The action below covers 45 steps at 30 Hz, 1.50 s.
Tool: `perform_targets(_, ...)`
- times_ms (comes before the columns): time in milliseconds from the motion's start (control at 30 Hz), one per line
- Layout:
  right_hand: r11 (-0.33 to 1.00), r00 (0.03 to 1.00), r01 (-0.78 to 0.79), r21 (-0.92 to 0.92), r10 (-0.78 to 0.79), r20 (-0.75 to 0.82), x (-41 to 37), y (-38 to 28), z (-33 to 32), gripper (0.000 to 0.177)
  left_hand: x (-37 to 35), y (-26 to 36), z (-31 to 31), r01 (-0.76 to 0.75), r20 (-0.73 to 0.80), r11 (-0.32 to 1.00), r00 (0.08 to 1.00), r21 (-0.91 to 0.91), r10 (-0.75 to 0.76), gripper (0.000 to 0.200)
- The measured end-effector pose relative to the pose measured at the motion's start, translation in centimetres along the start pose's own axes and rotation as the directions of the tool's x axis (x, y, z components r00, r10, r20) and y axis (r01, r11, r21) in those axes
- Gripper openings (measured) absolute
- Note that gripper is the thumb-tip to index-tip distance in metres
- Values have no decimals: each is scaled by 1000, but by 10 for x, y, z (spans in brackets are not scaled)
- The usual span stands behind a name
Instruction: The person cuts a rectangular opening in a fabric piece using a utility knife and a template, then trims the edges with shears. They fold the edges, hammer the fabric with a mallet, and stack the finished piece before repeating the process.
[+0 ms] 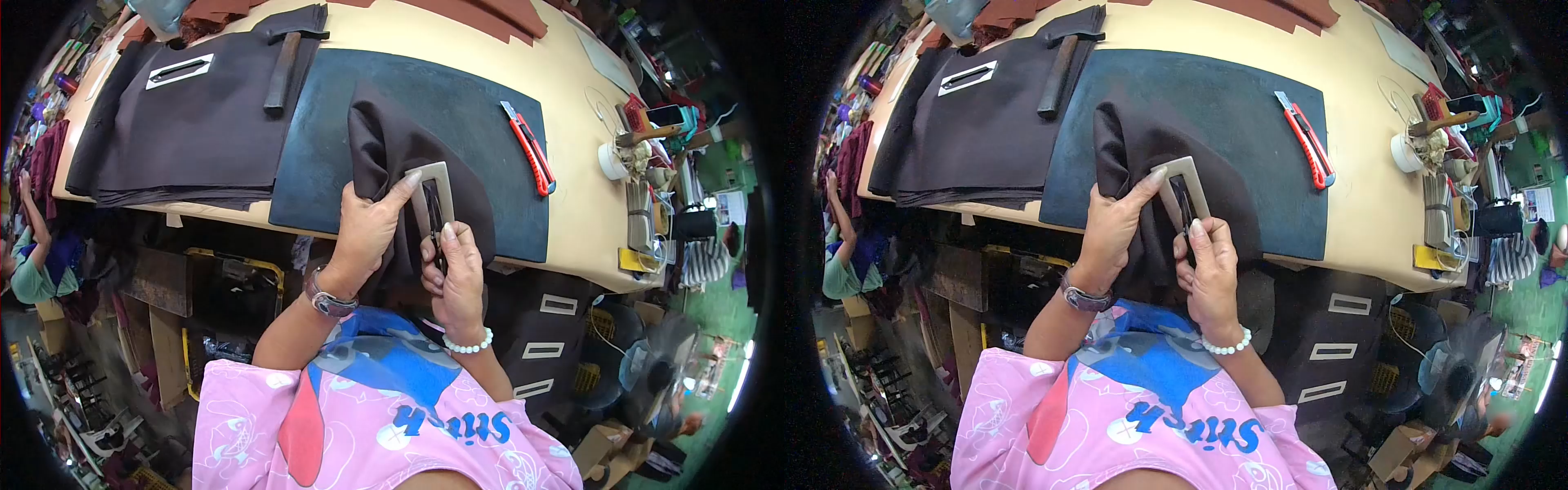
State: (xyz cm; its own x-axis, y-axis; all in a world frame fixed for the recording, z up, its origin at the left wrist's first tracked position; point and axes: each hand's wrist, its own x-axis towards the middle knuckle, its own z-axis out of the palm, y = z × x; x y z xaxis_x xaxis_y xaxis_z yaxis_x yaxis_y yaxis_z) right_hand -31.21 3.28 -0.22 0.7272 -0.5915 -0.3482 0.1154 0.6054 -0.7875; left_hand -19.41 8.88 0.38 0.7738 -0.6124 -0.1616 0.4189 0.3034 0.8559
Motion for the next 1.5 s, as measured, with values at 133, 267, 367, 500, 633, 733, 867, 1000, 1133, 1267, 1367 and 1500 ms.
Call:
perform_targets(133, 999, 999, 40, 15, -40, -9, 1, 3, 3, 15, -6, -4, 7, -71, -59, 997, 996, 14, 72, 13)
perform_targets(267, 996, 996, 91, 13, -91, -18, 3, 1, 6, 16, -10, -9, 8, -118, -71, 992, 990, 50, 121, 13)
perform_targets(367, 993, 993, 118, 19, -118, -13, 3, 2, 4, 16, -12, -10, 9, -132, -62, 989, 989, 60, 135, 14)
perform_targets(500, 992, 992, 127, 15, -126, -20, 2, 3, 2, 16, -14, -7, 8, -83, -13, 995, 996, 61, 84, 17)
perform_targets(633, 991, 990, 136, -1, -136, -31, 2, 5, 0, 14, -15, -8, 10, -114, -16, 993, 993, 40, 114, 13)
perform_targets(733, 995, 994, 103, -8, -103, -24, 1, 3, -1, 11, -14, -8, 9, -57, -47, 997, 997, 51, 60, 14)
perform_targets(867, 960, 970, 240, -144, -242, 3, -9, -8, -11, 25, -10, -4, 5, -8, -11, 1000, 1000, -6, 8, 15)
perform_targets(1000, 280, 736, 598, -751, -562, 377, -3, -34, -20, 38, -15, 10, 2, 49, 53, 998, 997, 33, -51, 17)
perform_targets(1133, -136, 520, 746, -651, -492, 698, 16, -47, -20, 48, -17, 6, -1, 30, 89, 994, 995, 103, -39, 19)
perform_targets(1267, -201, 485, 764, -613, -449, 751, 21, -52, -12, 42, -21, 8, -2, 47, 156, 993, 986, 106, -63, 19)
perform_targets(1367, -192, 488, 742, -642, -502, 714, 22, -61, -4, 31, -27, 15, 0, 109, 196, 984, 971, 141, -136, 20)
perform_targets(1500, -114, 507, 747, -655, -539, 672, 28, -77, 2, 26, -30, 13, 3, 227, 174, 971, 956, 80, -238, 23)
